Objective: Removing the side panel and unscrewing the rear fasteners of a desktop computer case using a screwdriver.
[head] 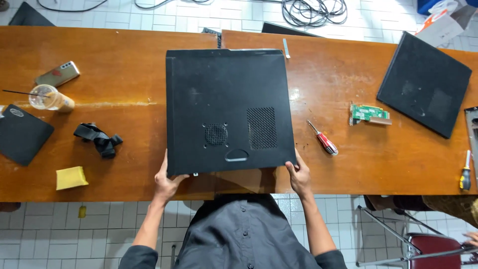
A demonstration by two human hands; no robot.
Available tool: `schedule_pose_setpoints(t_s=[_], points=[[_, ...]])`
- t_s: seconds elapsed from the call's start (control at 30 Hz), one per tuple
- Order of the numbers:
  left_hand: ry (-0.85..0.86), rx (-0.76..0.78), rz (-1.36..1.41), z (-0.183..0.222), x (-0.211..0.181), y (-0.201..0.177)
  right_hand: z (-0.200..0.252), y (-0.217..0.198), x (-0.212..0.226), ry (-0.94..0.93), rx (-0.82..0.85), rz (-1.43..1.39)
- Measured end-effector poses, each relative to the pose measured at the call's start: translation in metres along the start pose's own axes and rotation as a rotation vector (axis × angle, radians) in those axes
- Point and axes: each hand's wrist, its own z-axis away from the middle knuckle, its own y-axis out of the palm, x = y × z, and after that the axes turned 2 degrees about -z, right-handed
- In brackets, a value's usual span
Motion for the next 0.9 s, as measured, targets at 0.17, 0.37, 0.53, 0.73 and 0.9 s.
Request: schedule_pose_setpoints(t_s=[0.17, 0.37, 0.53, 0.73, 0.9], points=[[-0.119, 0.051, 0.030, -0.015, -0.018, -0.003, -0.023, 0.007, 0.002, -0.060, -0.037, -0.014], [-0.158, 0.073, -0.036, -0.013, -0.035, 0.001, -0.014, 0.010, 0.019, -0.129, -0.025, -0.086], [-0.135, 0.028, 0.067, -0.016, -0.023, 0.002, -0.025, 0.002, 0.000, -0.146, -0.014, -0.108], [-0.104, 0.028, 0.071, -0.018, -0.016, 0.002, -0.034, 0.003, -0.018, -0.130, -0.041, -0.153], [-0.118, 0.029, 0.058, -0.029, -0.017, 0.002, -0.045, 0.011, -0.029, -0.132, -0.073, -0.166]])
